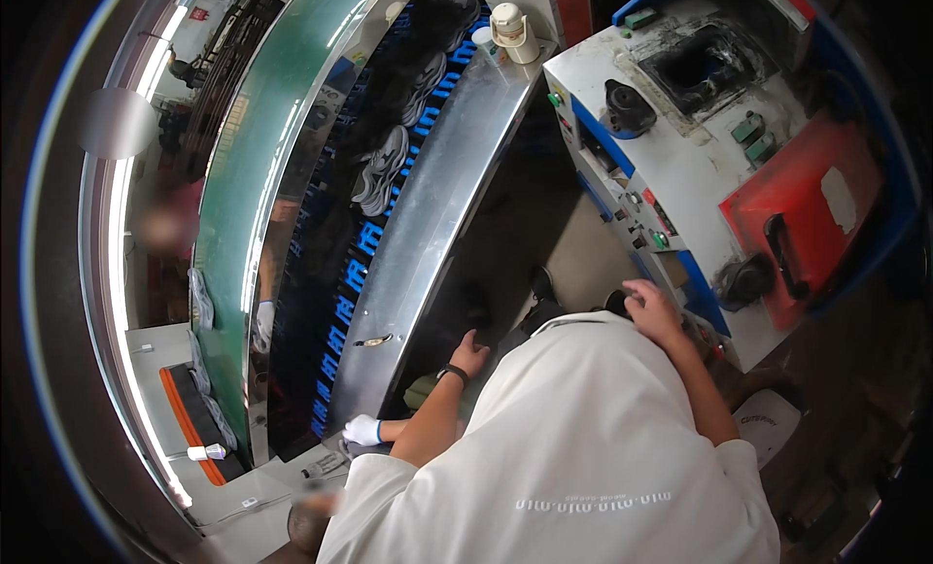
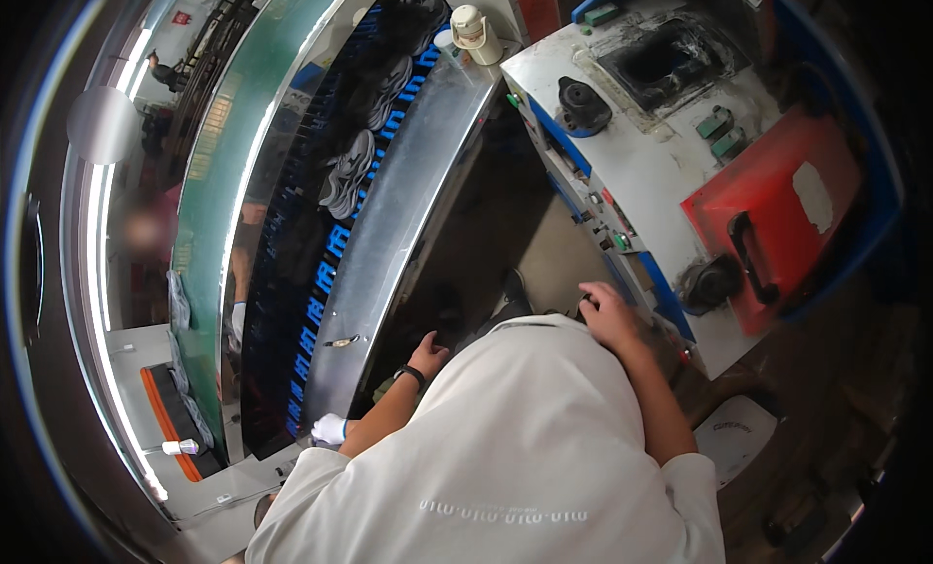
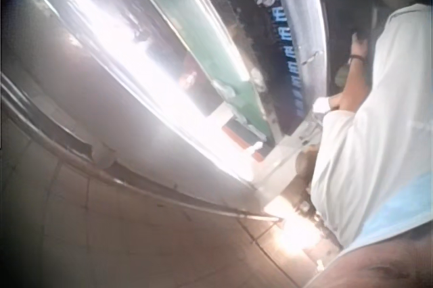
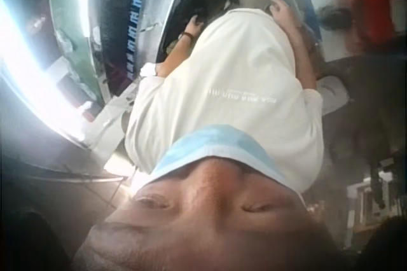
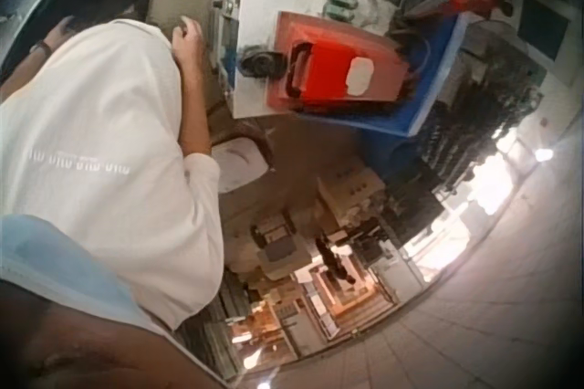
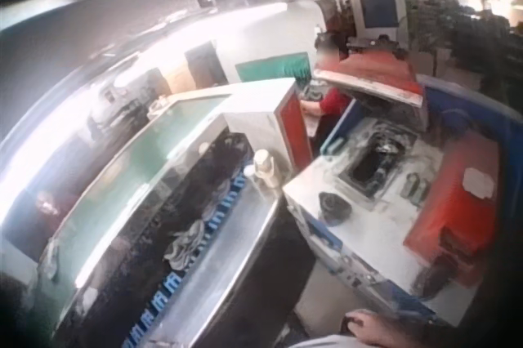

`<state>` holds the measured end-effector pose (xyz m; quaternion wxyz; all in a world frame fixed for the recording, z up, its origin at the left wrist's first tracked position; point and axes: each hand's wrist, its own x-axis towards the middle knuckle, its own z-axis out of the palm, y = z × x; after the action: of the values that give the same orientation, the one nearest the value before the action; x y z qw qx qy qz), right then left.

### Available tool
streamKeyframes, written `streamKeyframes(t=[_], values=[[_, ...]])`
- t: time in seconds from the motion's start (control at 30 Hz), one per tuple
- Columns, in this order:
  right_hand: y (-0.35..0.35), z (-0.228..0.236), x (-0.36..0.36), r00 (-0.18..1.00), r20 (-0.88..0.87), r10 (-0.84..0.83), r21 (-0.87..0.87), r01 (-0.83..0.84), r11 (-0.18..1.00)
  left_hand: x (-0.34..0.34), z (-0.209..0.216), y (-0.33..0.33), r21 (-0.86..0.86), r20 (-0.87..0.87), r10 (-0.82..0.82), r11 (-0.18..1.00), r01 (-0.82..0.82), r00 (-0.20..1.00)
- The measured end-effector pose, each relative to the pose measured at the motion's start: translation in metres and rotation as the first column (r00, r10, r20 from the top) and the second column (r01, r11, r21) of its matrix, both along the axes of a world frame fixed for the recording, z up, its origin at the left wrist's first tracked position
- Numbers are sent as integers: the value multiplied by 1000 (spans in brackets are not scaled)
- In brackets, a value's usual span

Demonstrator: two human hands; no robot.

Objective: The person repeatedly picks up gray sneakers from a conveyor belt and places them onto a nearby workbench. The action is continuous and repetitive, involving handling the shoes one at a time.

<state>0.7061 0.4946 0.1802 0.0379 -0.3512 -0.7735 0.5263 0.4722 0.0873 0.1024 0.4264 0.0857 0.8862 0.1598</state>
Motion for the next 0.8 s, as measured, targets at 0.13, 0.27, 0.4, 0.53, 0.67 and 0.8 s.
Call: streamKeyframes(t=[0.13, 0.27, 0.4, 0.53, 0.67, 0.8], values=[[-9, -17, 36, 1000, -19, 9, -102, -11, 995, 24, 12, 12, 4, 2, -8, 1000, 8, 1000], [-3, -30, 60, 997, -15, 76, -104, -78, 992, 46, 22, 31, -132, -335, -120, 988, 80, 935], [6, -14, 53, 995, -9, 96, -25, -96, 995, 37, 30, 53, -17, -624, 68, 995, -101, 779], [6, 21, 15, 986, -154, 58, 260, -16, 965, 4, 29, 56, 61, -583, 229, 969, -239, 780], [23, 36, -36, 992, -117, -52, 631, 115, 768, -40, 27, 58, 70, -505, 331, 936, -344, 797], [54, 33, -66, 966, 177, -188, 796, -28, 605, -78, 29, 64, 169, -366, 415, 910, -379, 833]])
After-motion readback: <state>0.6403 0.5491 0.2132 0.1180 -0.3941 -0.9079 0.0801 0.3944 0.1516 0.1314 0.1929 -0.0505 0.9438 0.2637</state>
